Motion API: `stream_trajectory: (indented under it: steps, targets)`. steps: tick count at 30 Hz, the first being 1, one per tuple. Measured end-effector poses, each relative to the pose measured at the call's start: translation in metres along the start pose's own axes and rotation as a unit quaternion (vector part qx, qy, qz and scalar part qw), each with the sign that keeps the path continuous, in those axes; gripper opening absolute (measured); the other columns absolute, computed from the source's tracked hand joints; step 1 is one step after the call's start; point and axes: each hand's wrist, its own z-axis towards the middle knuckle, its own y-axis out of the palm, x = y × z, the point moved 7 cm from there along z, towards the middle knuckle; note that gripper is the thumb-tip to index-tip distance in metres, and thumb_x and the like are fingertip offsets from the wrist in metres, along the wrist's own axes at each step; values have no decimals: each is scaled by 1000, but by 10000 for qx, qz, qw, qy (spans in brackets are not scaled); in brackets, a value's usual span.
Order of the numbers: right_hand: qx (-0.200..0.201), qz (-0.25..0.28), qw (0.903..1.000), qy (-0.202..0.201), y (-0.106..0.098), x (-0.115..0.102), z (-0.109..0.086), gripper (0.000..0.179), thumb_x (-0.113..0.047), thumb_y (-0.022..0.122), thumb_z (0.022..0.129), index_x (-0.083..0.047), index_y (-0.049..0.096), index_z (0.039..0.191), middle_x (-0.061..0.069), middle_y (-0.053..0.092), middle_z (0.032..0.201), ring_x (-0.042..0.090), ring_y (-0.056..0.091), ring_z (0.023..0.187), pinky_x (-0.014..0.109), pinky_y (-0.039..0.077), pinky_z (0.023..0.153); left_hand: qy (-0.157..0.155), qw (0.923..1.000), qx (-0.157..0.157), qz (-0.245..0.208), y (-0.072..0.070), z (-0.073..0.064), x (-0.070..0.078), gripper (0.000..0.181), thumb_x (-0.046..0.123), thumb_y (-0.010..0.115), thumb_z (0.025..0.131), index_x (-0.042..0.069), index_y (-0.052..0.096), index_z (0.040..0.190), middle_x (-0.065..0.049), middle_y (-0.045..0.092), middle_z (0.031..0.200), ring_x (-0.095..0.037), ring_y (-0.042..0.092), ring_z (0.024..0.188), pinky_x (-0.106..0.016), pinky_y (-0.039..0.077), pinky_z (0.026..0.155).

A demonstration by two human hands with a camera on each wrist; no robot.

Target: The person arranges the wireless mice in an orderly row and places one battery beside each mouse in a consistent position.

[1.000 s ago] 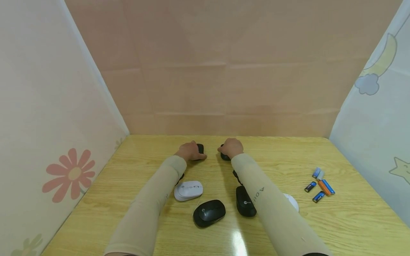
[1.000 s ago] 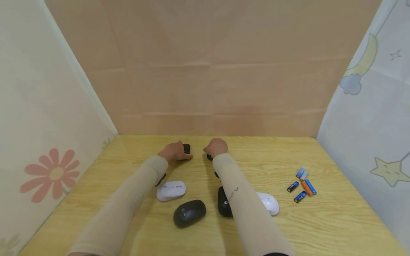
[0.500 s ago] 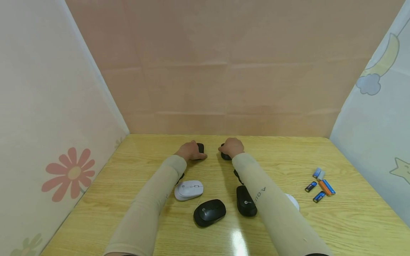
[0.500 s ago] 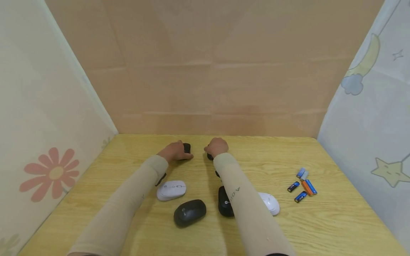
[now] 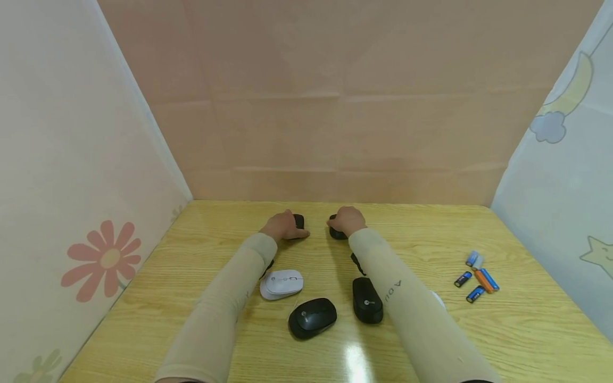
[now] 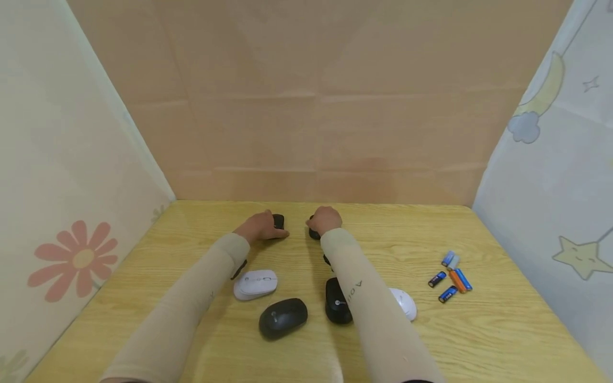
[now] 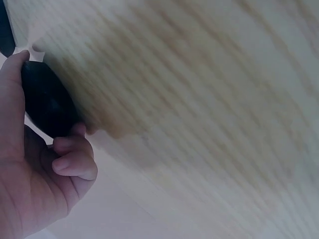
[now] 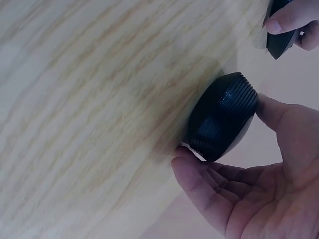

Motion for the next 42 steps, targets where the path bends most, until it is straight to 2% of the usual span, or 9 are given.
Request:
stream_trajectory:
  steps: [5, 12, 16, 20, 24, 27, 31, 38, 42]
  targets:
    - [74, 2, 9999, -152, -5, -1, -1, 46, -43, 57, 96, 0, 71, 107, 15, 68, 102, 26, 64, 80, 42, 51, 73, 1, 10000, 70, -30, 0, -2, 0, 99, 66, 55, 86, -9, 28, 145, -22, 58, 123, -32, 60, 107, -41, 49, 88]
    - [63, 91, 9992, -395, -16, 0, -3, 45, -40, 56, 97, -5, 67, 71, 6, 59, 66, 20, 53, 61, 38, 46, 66, 28, 9997, 216, -67, -1, -2, 0, 95, 65, 56, 86, -9, 35, 140, -21, 59, 119, -31, 62, 101, -40, 50, 83]
    - [208, 231, 9988, -383, -25, 5, -5, 43, -40, 59, 95, 1, 70, 93, 13, 67, 94, 27, 62, 83, 42, 49, 76, 163, 9995, 271, -59, -1, 1, 4, 89, 62, 58, 87, -10, 39, 135, -22, 56, 120, -31, 60, 102, -40, 49, 86]
    - [280, 370, 9982, -380, -34, 11, -8, 48, -41, 60, 94, 3, 67, 113, 19, 60, 125, 34, 59, 108, 46, 47, 88, 298, 9992, 261, -14, 0, 5, 9, 82, 57, 58, 88, -11, 45, 132, -23, 54, 123, -32, 57, 106, -40, 46, 91]
    - [281, 299, 9980, -477, -44, 15, -14, 44, -41, 58, 95, 1, 69, 103, 19, 61, 123, 35, 58, 110, 48, 45, 91, 359, 9989, 285, 30, 0, 8, 12, 76, 55, 59, 89, -10, 50, 127, -23, 55, 122, -33, 57, 106, -41, 46, 91]
    - [328, 224, 9974, -596, -54, 18, -21, 47, -41, 57, 96, 2, 66, 112, 21, 58, 127, 37, 55, 114, 50, 43, 94, 370, 9989, 296, 33, 0, 9, 12, 75, 55, 60, 89, -10, 52, 126, -23, 55, 122, -33, 57, 106, -41, 46, 91]
    - [297, 199, 9964, -767, -68, 21, -34, 62, -42, 54, 97, 9, 50, 134, 26, 49, 137, 42, 49, 121, 53, 40, 97, 409, 9987, 309, -15, -1, 9, 11, 72, 54, 60, 89, -9, 55, 122, -22, 56, 121, -32, 58, 104, -41, 46, 90]
    - [383, 220, 9937, -1033, -87, 25, -62, 73, -42, 55, 97, 9, 34, 145, 28, 42, 142, 45, 45, 125, 55, 38, 97, 437, 9984, 348, 76, 0, 11, 7, 72, 56, 59, 88, -9, 56, 119, -21, 57, 118, -30, 60, 99, -40, 48, 86]
    - [471, 190, 9925, -1112, -95, 28, -79, 61, -42, 57, 96, 9, 52, 129, 28, 56, 126, 42, 56, 108, 53, 45, 87, 393, 9986, 347, -11, 0, 12, 6, 71, 55, 60, 88, -9, 55, 120, -21, 57, 117, -29, 60, 97, -39, 48, 85]
